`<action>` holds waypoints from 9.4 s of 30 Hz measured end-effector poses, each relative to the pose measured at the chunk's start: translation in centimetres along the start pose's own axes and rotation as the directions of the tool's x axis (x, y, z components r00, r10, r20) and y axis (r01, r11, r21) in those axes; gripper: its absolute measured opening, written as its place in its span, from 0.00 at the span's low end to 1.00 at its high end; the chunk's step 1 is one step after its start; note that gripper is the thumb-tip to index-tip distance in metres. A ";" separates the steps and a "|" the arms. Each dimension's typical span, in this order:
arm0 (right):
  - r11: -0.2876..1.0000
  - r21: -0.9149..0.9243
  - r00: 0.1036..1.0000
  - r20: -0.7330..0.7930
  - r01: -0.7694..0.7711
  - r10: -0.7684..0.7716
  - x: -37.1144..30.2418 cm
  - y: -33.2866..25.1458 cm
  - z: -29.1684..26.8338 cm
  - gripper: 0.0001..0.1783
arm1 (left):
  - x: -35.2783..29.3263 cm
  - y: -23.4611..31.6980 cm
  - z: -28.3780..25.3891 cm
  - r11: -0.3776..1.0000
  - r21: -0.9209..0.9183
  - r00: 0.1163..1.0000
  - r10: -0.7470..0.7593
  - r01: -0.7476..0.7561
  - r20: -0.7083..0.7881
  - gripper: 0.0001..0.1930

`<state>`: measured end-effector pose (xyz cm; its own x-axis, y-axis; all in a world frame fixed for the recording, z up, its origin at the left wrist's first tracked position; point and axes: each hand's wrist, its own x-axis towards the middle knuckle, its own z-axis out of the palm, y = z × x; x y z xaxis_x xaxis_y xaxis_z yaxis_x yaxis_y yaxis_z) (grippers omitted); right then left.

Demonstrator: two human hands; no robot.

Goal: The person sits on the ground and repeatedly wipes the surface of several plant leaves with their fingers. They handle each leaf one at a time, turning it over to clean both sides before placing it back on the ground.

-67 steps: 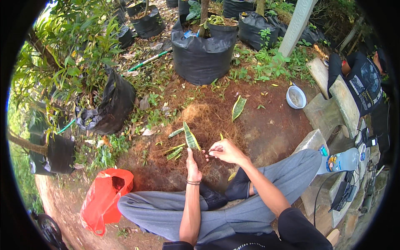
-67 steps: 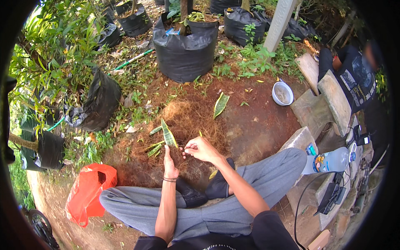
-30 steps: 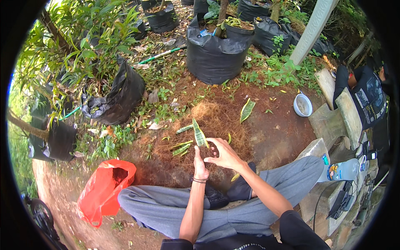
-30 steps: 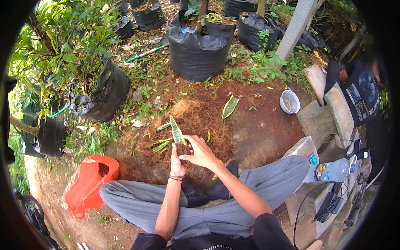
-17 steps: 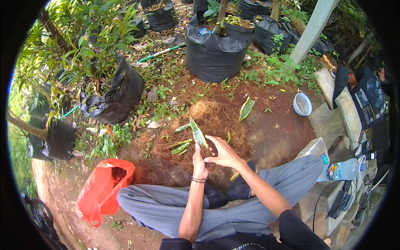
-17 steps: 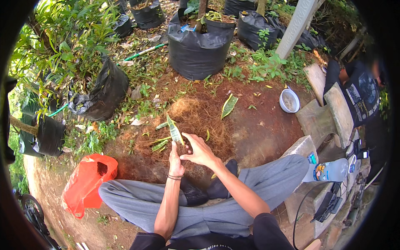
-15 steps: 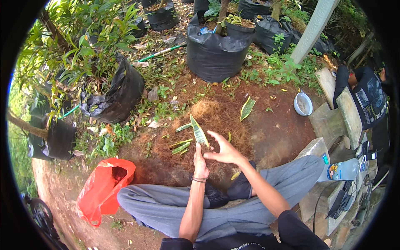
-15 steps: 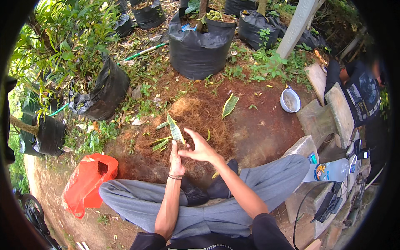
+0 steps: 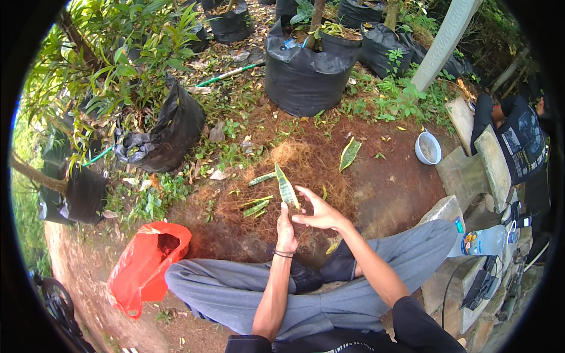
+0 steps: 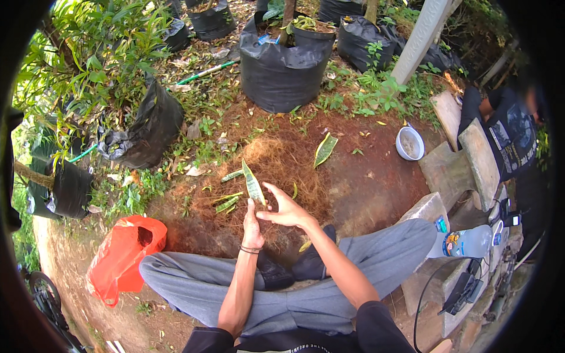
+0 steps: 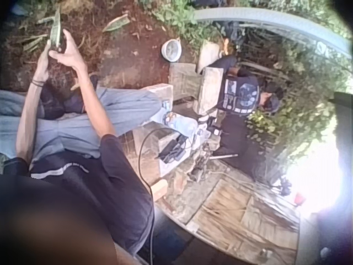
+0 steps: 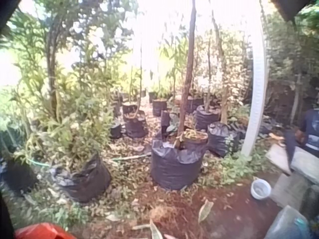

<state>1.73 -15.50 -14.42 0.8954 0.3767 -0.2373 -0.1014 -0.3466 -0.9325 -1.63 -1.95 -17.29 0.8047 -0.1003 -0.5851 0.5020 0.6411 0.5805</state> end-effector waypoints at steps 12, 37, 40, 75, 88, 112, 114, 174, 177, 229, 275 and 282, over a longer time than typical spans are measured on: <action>0.977 0.161 0.990 -0.003 -0.142 0.144 -0.5 0.2 -0.3 0.50 | -0.3 0.4 0.2 0.995 0.052 0.993 0.077 -0.082 0.094 0.25; 0.960 0.215 0.983 0.031 -0.182 0.179 -1.1 0.9 0.0 0.54 | 0.3 0.3 -0.3 0.996 0.028 0.989 0.086 -0.090 0.122 0.25; 0.997 0.045 0.998 -0.027 -0.062 0.063 -0.8 0.7 0.3 0.57 | 0.3 0.2 -0.3 0.996 0.064 0.998 0.060 -0.061 0.022 0.26; 0.965 -0.224 0.983 -0.153 -0.137 0.104 -4.3 12.9 9.3 0.22 | 1.3 3.8 -4.1 0.907 -0.294 0.951 0.265 -0.301 -0.157 0.25; 0.960 -0.234 0.983 -0.127 -0.157 0.130 -1.8 11.9 11.8 0.23 | 1.8 3.2 -4.7 0.901 -0.326 0.957 0.257 -0.287 -0.132 0.26; 0.989 -0.103 0.994 -0.018 -0.107 0.106 -1.7 5.9 2.6 0.09 | 1.8 2.1 -3.4 0.932 -0.308 0.979 0.156 -0.191 -0.135 0.27; 0.989 -0.106 0.993 -0.074 -0.103 0.095 -2.0 3.9 0.2 0.08 | 1.7 1.8 -2.9 0.941 -0.293 0.984 0.149 -0.172 -0.100 0.27; 0.929 -0.221 0.948 0.185 0.295 -0.257 -1.3 -4.5 0.3 0.11 | 0.9 0.2 -1.5 0.990 -0.041 0.987 0.133 -0.137 -0.090 0.28; 0.948 -0.191 0.960 0.170 0.256 -0.225 -1.0 -5.1 0.0 0.11 | 1.1 0.0 -1.6 0.991 -0.032 0.987 0.123 -0.126 -0.104 0.28; 0.850 -0.453 0.856 -0.516 -0.269 -0.004 2.9 -1.0 4.0 0.37 | 0.6 -2.3 -0.4 0.997 0.012 0.996 0.072 -0.073 0.046 0.30; 0.847 -0.452 0.823 -0.567 -0.279 -0.031 0.6 -0.8 5.7 0.37 | 0.4 -1.5 0.8 0.993 -0.081 0.994 0.080 -0.086 -0.075 0.25; 0.956 -0.263 0.768 -0.637 -0.132 -0.069 1.0 -1.1 3.7 0.36 | 0.9 -1.8 0.6 0.987 -0.047 0.957 0.136 -0.153 -0.255 0.28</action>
<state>1.18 -11.56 -14.59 0.9706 -0.2342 0.0558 -0.1010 -0.6067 -0.7885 -1.60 -3.63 -18.60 0.7576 0.1853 -0.6259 0.3579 0.6840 0.6357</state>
